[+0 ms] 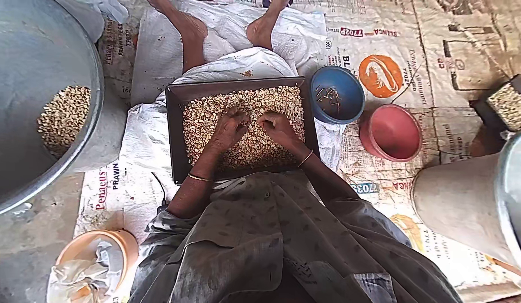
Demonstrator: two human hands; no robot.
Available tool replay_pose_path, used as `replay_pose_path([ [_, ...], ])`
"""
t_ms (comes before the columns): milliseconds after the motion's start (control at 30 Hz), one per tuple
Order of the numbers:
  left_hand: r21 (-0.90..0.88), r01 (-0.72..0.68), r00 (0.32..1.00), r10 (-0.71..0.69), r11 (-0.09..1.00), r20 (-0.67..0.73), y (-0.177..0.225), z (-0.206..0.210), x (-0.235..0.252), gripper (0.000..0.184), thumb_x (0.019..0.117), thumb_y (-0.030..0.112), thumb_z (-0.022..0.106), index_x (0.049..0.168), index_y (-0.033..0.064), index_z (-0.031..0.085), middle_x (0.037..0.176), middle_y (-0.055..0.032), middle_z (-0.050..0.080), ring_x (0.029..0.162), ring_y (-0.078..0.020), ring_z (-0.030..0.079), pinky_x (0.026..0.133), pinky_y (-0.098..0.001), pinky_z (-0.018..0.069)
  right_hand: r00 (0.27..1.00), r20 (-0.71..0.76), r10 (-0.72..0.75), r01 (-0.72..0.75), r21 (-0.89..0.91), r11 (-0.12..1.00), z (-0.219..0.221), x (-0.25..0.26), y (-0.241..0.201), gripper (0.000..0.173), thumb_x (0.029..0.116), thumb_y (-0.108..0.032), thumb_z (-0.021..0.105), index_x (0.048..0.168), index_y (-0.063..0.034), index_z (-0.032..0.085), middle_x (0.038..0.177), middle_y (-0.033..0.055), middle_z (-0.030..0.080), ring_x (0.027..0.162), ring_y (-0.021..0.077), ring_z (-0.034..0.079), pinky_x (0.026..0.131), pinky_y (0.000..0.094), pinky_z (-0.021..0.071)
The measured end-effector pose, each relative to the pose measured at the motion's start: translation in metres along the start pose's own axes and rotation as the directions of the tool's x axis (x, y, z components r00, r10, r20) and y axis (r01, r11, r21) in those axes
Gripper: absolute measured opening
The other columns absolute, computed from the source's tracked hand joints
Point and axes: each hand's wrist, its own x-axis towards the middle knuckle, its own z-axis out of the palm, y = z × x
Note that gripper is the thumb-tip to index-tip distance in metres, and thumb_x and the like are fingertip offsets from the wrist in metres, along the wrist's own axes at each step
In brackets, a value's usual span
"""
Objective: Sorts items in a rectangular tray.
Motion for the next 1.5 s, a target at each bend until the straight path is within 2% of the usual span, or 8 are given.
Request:
replay_pose_path([
  [167,0.003,0.018,1.000,-0.018,1.000,0.019,-0.002,-0.002,0.000,0.024,0.0945,0.012,0.070,0.116,0.0007,0.072,0.125,-0.0244,0.063,0.119,-0.0431,0.060,0.104,-0.0655,0.0423,0.944,-0.268,0.190,-0.212,-0.055,0.976,-0.046,0.037,0.005,0.025,0.1031,-0.008,0.050,0.118,0.0017,0.068,0.106,0.0174,0.071,0.084,0.0247,0.072,0.078,0.0431,0.0612],
  [600,0.013,0.006,1.000,-0.006,1.000,0.021,0.000,-0.005,0.001,0.020,0.0955,0.008,0.068,0.113,-0.0005,0.072,0.119,-0.0249,0.065,0.116,-0.0444,0.061,0.100,-0.0650,0.0450,0.810,-0.445,0.382,-0.575,-0.469,0.671,-0.064,0.082,0.024,0.032,0.1004,-0.024,0.058,0.114,0.0010,0.071,0.124,0.0252,0.068,0.122,0.0425,0.063,0.099,0.0621,0.0481],
  [667,0.008,-0.005,1.000,0.005,1.000,0.016,-0.001,-0.006,0.001,0.020,0.0953,0.008,0.068,0.112,-0.0011,0.072,0.118,-0.0254,0.065,0.115,-0.0445,0.061,0.100,-0.0642,0.0464,0.853,-0.410,0.324,-0.477,-0.356,0.804,-0.070,0.077,0.033,0.027,0.0983,-0.024,0.063,0.108,-0.0007,0.074,0.111,0.0209,0.072,0.106,0.0358,0.068,0.091,0.0561,0.0524],
  [767,-0.003,-0.001,1.000,0.001,1.000,0.021,-0.001,-0.006,0.000,0.020,0.0949,0.005,0.067,0.113,-0.0012,0.072,0.120,-0.0259,0.064,0.116,-0.0447,0.061,0.100,-0.0631,0.0474,0.899,-0.322,0.299,-0.276,0.115,0.954,-0.078,0.058,0.041,0.013,0.0974,-0.015,0.068,0.092,-0.0033,0.070,0.065,0.0008,0.061,0.046,0.0061,0.051,0.043,0.0220,0.0442],
  [833,0.006,-0.005,1.000,0.005,1.000,0.014,-0.001,-0.007,0.001,0.020,0.0940,0.004,0.067,0.112,-0.0011,0.072,0.118,-0.0256,0.065,0.115,-0.0448,0.062,0.098,-0.0633,0.0483,0.885,-0.293,0.363,-0.281,0.285,0.916,-0.086,0.046,0.034,0.013,0.1005,-0.011,0.063,0.098,-0.0005,0.069,0.064,0.0009,0.062,0.043,0.0057,0.052,0.040,0.0212,0.0447],
  [1000,0.034,-0.001,1.000,0.000,0.999,0.019,-0.001,-0.005,0.001,0.017,0.0959,0.008,0.067,0.110,0.0013,0.072,0.116,-0.0242,0.064,0.114,-0.0453,0.060,0.099,-0.0669,0.0424,0.826,-0.386,0.410,-0.458,-0.037,0.888,-0.092,0.058,0.033,0.030,0.1073,-0.018,0.048,0.114,0.0038,0.068,0.081,0.0123,0.073,0.061,0.0186,0.071,0.062,0.0357,0.0617],
  [1133,0.023,0.013,1.000,-0.013,1.000,0.017,0.002,-0.007,0.000,0.018,0.0956,0.007,0.068,0.112,0.0002,0.072,0.119,-0.0256,0.064,0.117,-0.0462,0.059,0.101,-0.0672,0.0428,0.797,-0.432,0.421,-0.587,-0.391,0.709,-0.070,0.078,0.017,0.035,0.1025,-0.025,0.059,0.116,0.0069,0.068,0.118,0.0287,0.068,0.113,0.0433,0.066,0.097,0.0603,0.0505],
  [1500,0.035,-0.001,1.000,0.000,0.999,0.027,0.001,-0.005,0.001,0.017,0.0960,0.006,0.065,0.110,0.0000,0.072,0.116,-0.0268,0.064,0.114,-0.0478,0.059,0.099,-0.0681,0.0432,0.832,-0.389,0.397,-0.553,-0.509,0.659,-0.061,0.079,0.026,0.029,0.0990,-0.021,0.058,0.119,-0.0033,0.070,0.127,0.0236,0.067,0.122,0.0425,0.062,0.096,0.0635,0.0487],
])
